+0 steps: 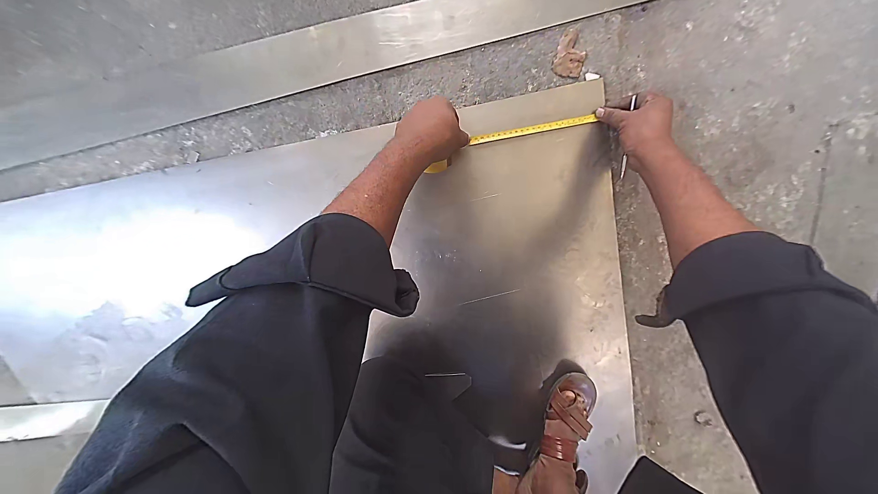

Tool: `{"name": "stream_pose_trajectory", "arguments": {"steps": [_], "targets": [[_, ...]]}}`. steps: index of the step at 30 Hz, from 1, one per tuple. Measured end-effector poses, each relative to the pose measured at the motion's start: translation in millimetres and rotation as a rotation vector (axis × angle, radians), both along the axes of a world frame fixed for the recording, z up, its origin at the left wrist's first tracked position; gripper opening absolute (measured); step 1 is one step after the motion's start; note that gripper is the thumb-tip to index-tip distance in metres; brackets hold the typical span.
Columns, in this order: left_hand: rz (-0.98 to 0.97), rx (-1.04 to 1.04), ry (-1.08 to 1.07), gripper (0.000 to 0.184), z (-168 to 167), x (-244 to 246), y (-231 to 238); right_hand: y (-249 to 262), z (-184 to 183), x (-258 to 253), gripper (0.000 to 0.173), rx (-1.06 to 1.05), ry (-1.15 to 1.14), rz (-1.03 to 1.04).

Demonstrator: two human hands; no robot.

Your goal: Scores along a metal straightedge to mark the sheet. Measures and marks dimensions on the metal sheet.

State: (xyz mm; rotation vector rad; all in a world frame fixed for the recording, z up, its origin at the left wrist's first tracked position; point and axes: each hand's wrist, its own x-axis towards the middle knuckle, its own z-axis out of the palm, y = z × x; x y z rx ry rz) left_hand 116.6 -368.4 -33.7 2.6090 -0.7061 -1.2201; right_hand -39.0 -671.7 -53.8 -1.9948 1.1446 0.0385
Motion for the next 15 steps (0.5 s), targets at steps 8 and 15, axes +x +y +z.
{"name": "stream_pose_trajectory", "arguments": {"steps": [8,15], "targets": [[0.09,-0.086,0.079,0.04,-3.9,-8.6,12.2,1.4,-2.9,-2.4,0.025,0.004,-0.078,-0.023],[0.044,-0.032,0.088,0.043,1.3,-3.5,6.0,0.9,19.3,-12.2,0.022,-0.004,-0.058,0.027]]}}
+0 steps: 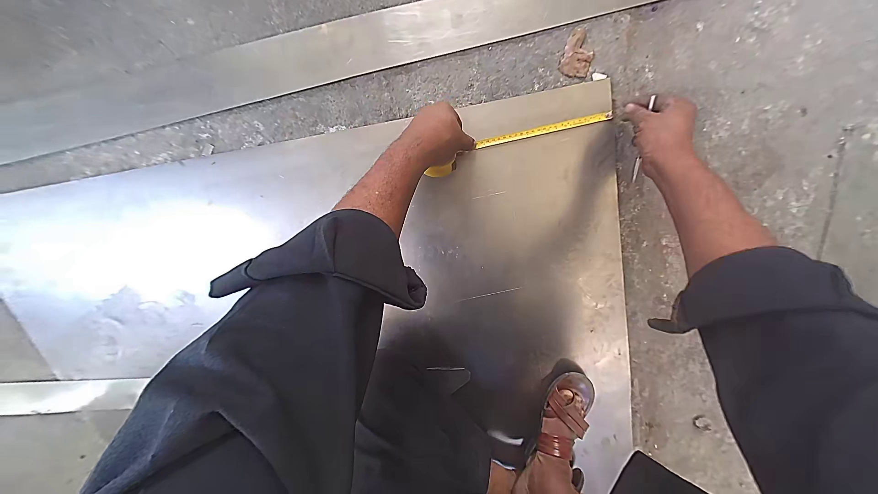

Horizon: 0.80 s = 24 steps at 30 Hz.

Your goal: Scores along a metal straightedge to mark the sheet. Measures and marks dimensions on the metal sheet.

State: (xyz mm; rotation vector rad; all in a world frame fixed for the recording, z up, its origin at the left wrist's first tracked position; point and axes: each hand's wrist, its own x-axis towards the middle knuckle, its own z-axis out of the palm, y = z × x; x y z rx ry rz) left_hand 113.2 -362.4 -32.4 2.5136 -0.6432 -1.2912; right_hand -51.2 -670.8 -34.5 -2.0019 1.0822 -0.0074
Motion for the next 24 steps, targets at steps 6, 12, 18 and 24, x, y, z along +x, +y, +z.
{"name": "stream_pose_trajectory", "arguments": {"steps": [6,12,18,24], "targets": [[-0.082,0.003,-0.02,0.044,0.0,3.6,-0.5,4.8,31.5,-53.8,0.049,-0.202,-0.161,0.212],[-0.075,-0.007,-0.041,0.042,-0.7,0.1,1.1,-4.0,34.0,-66.2,0.047,-0.324,0.244,0.287],[-0.084,-0.011,-0.028,0.043,-3.8,0.3,0.2,44.9,51.8,-4.0,0.021,0.163,-0.177,0.311],[-0.083,-0.015,-0.026,0.042,-4.2,0.7,0.2,84.0,5.6,64.7,0.019,0.098,-0.077,0.609]]}}
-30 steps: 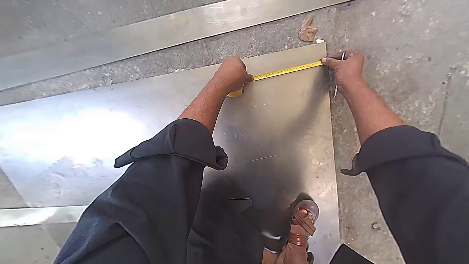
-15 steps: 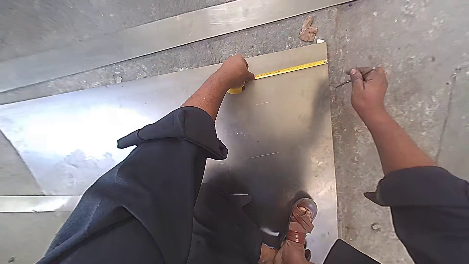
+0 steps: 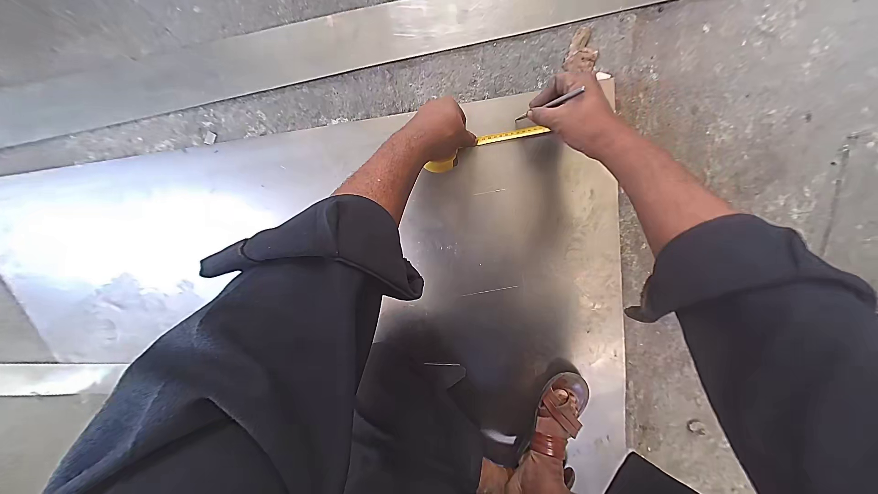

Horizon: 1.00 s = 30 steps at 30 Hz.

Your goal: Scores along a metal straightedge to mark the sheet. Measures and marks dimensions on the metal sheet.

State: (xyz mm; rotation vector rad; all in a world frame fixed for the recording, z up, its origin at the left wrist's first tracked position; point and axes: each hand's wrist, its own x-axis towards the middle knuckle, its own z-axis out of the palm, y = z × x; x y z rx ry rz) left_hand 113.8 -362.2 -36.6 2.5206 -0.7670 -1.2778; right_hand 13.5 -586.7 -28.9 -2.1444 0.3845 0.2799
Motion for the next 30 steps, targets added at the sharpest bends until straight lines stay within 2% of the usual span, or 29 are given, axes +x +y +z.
{"name": "stream_pose_trajectory", "arguments": {"steps": [3,8,30], "targets": [[0.003,0.0,-0.004,0.041,0.4,1.3,-0.4,0.3,-7.3,13.7,0.021,-0.123,0.071,0.087],[0.008,0.0,0.0,0.041,1.7,1.6,-0.2,-7.7,-1.1,16.7,0.015,0.108,0.1,0.068],[-0.012,0.013,0.002,0.04,1.5,2.1,-1.3,-9.1,-1.6,21.6,0.013,0.096,0.177,0.132]]}}
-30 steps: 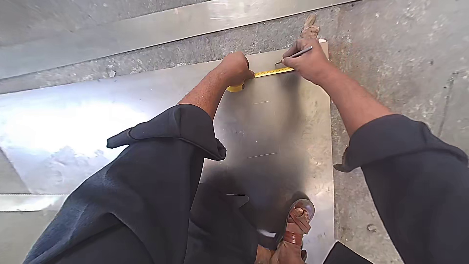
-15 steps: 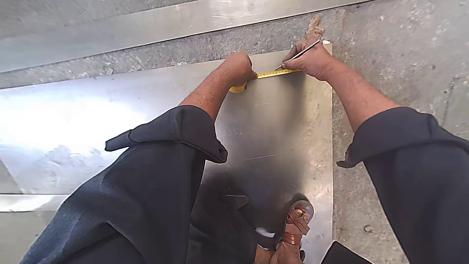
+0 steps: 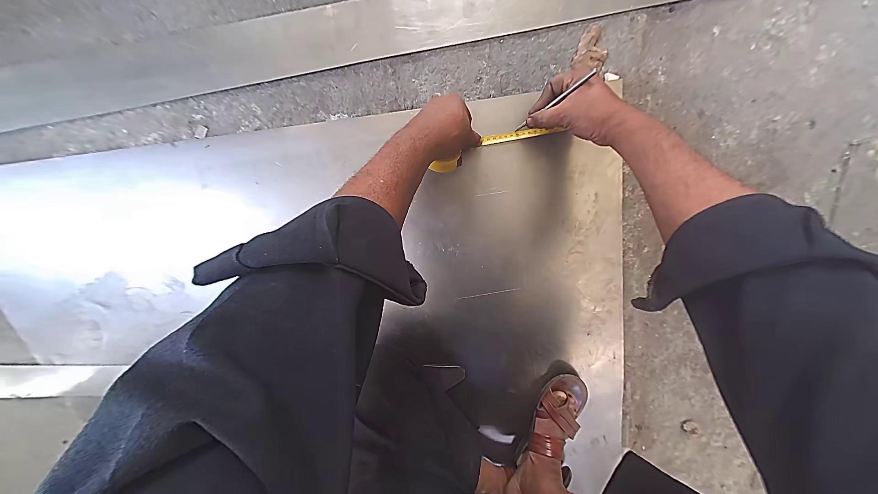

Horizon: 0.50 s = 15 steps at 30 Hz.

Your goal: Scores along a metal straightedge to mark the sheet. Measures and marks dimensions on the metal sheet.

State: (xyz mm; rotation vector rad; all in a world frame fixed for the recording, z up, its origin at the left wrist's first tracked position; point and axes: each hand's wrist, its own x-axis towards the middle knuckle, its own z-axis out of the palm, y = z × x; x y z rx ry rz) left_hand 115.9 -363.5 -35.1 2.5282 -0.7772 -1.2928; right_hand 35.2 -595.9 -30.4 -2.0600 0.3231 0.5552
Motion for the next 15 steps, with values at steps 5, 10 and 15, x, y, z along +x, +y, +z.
{"name": "stream_pose_trajectory", "arguments": {"steps": [5,10,15], "targets": [[-0.011,-0.011,-0.01,0.041,0.7,-0.6,0.7,-1.2,1.6,8.2,0.013,-0.046,-0.041,0.125],[0.015,-0.012,-0.003,0.04,2.8,-1.8,1.3,6.5,14.0,23.1,0.015,-0.238,-0.018,0.321],[0.001,-0.029,0.01,0.041,-1.4,-3.0,2.1,-3.2,11.6,40.4,0.019,-0.295,-0.325,-0.07]]}}
